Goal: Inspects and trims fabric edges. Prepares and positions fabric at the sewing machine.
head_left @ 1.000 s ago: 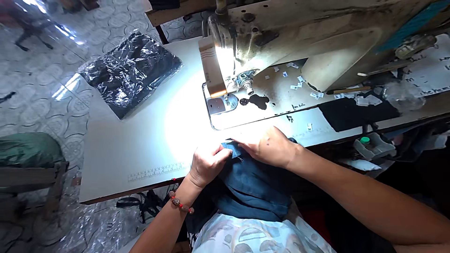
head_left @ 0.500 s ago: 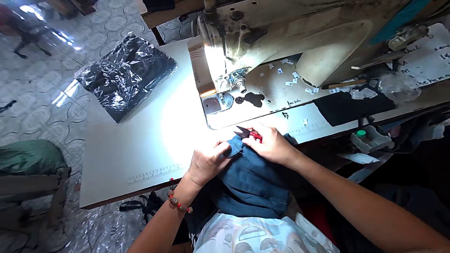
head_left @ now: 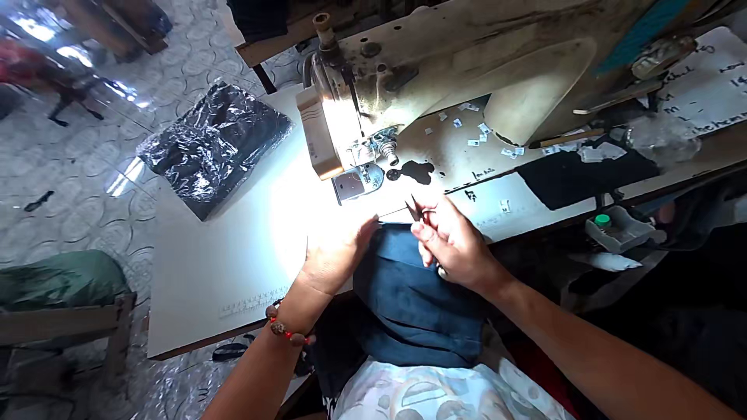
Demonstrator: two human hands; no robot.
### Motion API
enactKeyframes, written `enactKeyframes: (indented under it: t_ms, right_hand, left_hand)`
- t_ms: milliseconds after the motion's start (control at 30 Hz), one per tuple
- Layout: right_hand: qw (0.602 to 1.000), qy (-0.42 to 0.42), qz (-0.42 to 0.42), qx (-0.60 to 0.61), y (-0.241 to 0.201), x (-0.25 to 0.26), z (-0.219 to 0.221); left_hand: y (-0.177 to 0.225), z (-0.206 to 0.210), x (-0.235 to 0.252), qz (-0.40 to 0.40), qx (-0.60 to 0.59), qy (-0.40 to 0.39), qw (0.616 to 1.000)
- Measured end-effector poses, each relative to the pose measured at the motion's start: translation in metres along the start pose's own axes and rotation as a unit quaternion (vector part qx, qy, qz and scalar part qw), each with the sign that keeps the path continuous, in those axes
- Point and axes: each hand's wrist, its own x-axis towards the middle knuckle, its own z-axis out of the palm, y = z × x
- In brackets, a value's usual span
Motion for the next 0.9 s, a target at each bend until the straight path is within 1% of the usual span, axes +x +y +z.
enactKeyframes:
  t_ms: [33,100,200,267,433,500,567,633,767,900]
  right_hand:
    - [0.999,-0.022,0.023,0.017,0.001,-0.003,0.004]
    - [0.997,-0.052,0.058,0.009,0.012,-0.003,0.012]
    - [0.995,-0.064,0.042,-0.059,0.028,0.003,0.019]
    - [0.993,-0.073,0.029,-0.092,0.026,0.005,0.021]
    - [0.985,-0.109,0.002,-0.134,0.019,0.010,0.027]
    - [0.985,-0.111,0.001,-0.133,0.017,0.012,0.028]
    - [0.986,-0.103,0.008,-0.132,0.015,0.014,0.030]
    - [0.986,-0.091,0.013,-0.139,0.015,0.017,0.032]
    - [0.985,-0.055,-0.005,-0.166,0.018,0.020,0.038]
    - [0.980,-0.029,-0.050,-0.192,0.021,0.023,0.044]
  left_hand:
    - [-0.005,0.001,-0.001,-0.013,-0.018,-0.005,1.000]
    - [-0.011,-0.001,0.000,-0.045,-0.076,-0.026,0.996]
    - [-0.014,-0.013,0.001,-0.119,-0.231,-0.035,0.965]
    - [-0.017,-0.017,0.000,-0.136,-0.286,-0.027,0.948]
    - [-0.022,-0.029,0.001,-0.161,-0.260,-0.015,0.952]
    - [-0.025,-0.031,0.003,-0.136,-0.250,0.005,0.959]
    - [-0.028,-0.030,0.004,-0.103,-0.237,0.024,0.966]
    - [-0.030,-0.030,0.003,-0.094,-0.230,0.035,0.968]
    - [-0.024,-0.029,0.002,-0.131,-0.222,0.044,0.965]
    - [-0.021,-0.022,0.000,-0.136,-0.207,0.050,0.967]
